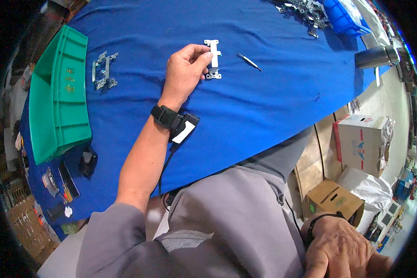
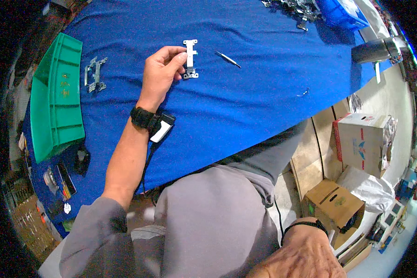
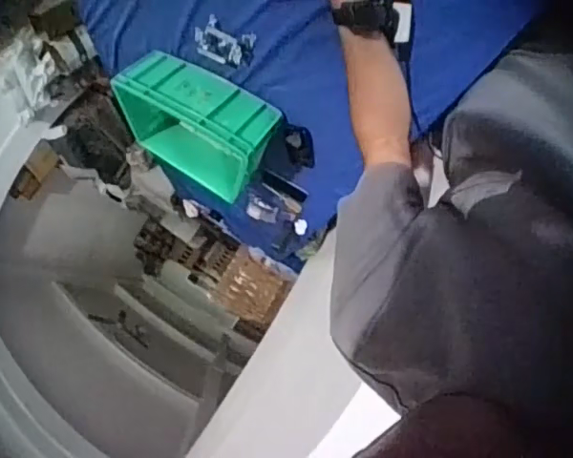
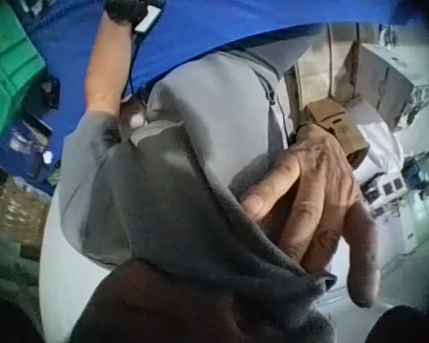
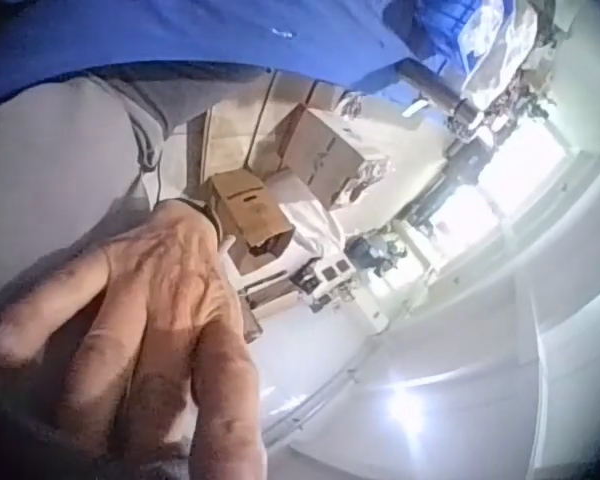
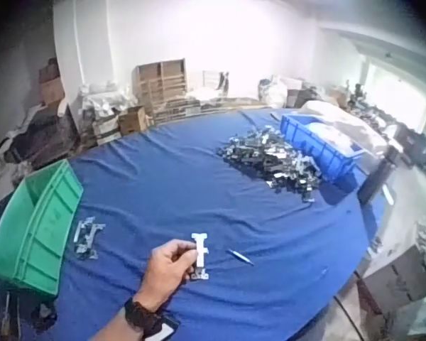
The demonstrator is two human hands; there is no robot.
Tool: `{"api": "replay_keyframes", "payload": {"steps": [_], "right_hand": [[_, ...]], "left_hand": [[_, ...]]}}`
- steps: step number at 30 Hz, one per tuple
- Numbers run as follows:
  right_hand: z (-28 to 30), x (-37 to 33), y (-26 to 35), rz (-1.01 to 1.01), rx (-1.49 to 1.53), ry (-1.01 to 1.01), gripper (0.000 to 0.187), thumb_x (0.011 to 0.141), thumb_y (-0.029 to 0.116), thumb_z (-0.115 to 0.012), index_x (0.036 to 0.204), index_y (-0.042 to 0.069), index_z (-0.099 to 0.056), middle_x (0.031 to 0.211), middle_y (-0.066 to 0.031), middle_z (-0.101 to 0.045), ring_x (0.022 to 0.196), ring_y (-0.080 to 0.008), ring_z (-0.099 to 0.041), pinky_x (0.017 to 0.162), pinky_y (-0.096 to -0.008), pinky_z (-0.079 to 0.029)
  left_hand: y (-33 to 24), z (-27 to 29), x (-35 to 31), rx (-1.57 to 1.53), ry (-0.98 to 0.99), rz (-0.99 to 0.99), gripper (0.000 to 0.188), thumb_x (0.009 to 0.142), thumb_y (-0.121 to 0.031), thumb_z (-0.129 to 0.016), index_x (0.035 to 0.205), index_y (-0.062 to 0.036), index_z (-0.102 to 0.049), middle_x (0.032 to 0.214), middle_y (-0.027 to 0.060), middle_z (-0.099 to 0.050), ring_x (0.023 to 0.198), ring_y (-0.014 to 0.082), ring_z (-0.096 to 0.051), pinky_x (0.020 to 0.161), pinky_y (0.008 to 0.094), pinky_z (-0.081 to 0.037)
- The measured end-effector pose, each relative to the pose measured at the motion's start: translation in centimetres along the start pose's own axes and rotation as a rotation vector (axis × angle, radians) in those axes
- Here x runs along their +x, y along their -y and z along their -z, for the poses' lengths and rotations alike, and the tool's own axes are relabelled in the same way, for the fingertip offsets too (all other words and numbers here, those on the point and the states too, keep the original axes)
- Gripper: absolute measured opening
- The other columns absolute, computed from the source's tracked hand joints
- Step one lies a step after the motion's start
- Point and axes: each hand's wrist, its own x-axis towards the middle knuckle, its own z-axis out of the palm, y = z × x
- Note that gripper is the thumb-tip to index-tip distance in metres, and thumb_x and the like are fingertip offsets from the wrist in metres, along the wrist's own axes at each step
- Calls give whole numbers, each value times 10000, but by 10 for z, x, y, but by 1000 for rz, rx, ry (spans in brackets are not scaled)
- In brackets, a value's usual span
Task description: Assembling small metal brackets and hardware on a workbench in a factory setting.
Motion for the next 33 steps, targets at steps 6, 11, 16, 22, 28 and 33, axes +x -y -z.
{"api": "replay_keyframes", "payload": {"steps": [6,11,16,22,28,33], "right_hand": [[20,12,10,30,-268,124,490,992,120,-515,1439,303,-437,1209,-43,-638,1278,-238,-521,1117,-653,-282],[31,10,7,97,-237,233,480,1002,157,-507,1445,324,-427,1192,-56,-639,1291,-253,-513,1108,-655,-297],[-11,-6,0,62,-274,-52,532,1031,187,-446,1500,381,-288,1296,-47,-604,1322,-225,-487,1112,-669,-272],[5,5,-4,56,-210,194,475,1028,173,-446,1470,305,-333,1343,-38,-578,1308,-200,-500,1097,-713,-247],[-5,-1,-7,166,-424,68,399,998,111,-498,1382,188,-421,1344,-49,-577,1281,-197,-522,1049,-734,-318],[7,-6,1,213,-671,78,409,969,53,-531,1350,174,-447,1350,-54,-569,1278,-211,-525,1061,-677,-370]], "left_hand": [[-2,17,-4,55,-46,-6,191,923,-151,-648,1011,16,-679,784,22,-665,631,52,-587,522,204,-482],[-1,5,-3,31,-28,-14,197,917,-144,-655,1016,25,-679,807,37,-678,626,55,-591,525,205,-491],[-4,21,-8,65,-48,-6,186,922,-132,-644,1028,16,-682,821,39,-681,638,54,-594,530,202,-493],[-7,19,-7,68,-40,-1,190,928,-138,-643,1034,15,-681,802,26,-669,639,50,-584,531,199,-482],[-3,17,-6,61,-28,-1,203,929,-152,-648,1039,16,-679,795,26,-665,644,54,-589,531,199,-483],[-4,13,-7,49,-26,-5,204,929,-156,-648,1035,16,-679,791,24,-663,647,56,-593,531,200,-485]]}}
